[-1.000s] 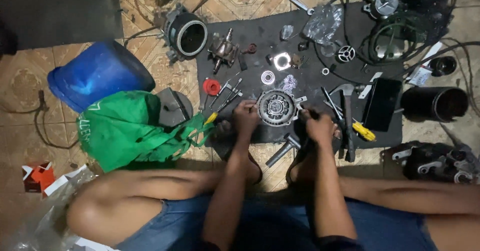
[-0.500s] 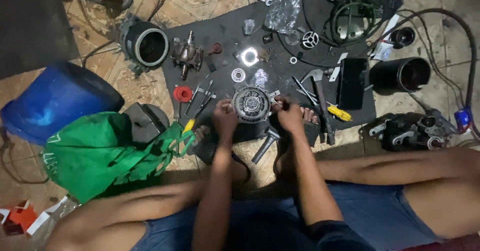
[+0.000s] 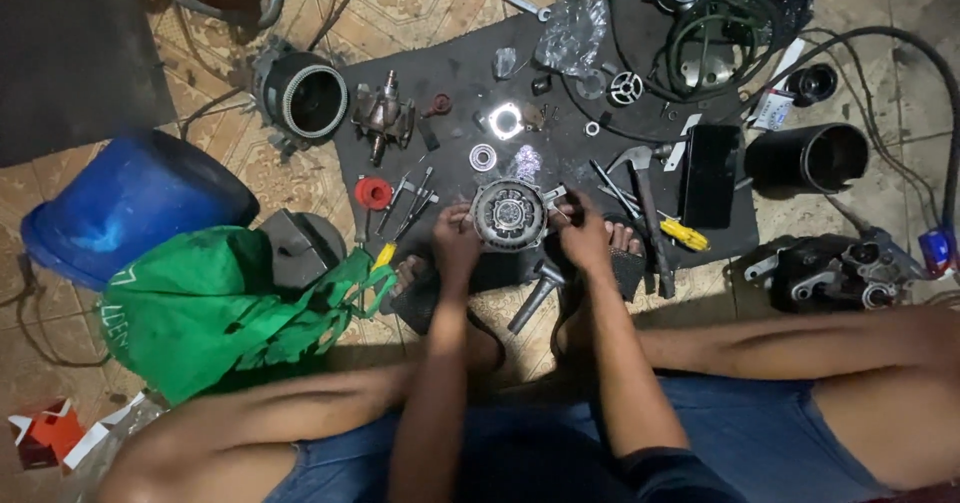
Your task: Cleaning and assembling alternator components using a cloth and various hand tools.
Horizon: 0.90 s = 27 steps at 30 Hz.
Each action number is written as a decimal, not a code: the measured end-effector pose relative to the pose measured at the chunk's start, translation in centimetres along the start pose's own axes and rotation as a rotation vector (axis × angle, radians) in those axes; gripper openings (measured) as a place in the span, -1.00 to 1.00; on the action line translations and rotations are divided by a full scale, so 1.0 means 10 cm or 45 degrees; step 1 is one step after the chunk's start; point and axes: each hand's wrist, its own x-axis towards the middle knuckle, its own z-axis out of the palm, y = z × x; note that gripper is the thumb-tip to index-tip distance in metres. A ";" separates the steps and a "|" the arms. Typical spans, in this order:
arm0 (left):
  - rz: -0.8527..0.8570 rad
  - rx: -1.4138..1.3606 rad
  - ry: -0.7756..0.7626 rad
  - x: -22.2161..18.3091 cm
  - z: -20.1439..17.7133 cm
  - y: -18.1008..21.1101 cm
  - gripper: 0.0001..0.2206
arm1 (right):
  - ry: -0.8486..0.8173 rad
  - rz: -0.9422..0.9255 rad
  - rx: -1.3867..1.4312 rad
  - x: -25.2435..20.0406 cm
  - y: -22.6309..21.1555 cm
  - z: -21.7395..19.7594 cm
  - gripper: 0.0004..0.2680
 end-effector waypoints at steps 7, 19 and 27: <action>0.073 -0.162 -0.045 0.13 0.09 -0.23 -0.80 | 0.103 -0.121 0.155 0.18 0.30 0.10 -0.64; 0.064 -0.027 0.026 0.10 0.05 -0.22 -0.82 | 0.152 0.157 -0.060 0.06 -0.01 -0.09 -0.76; -0.007 -0.060 0.055 0.28 0.16 -0.50 -0.67 | 0.136 0.160 -0.023 0.16 0.10 -0.01 -0.73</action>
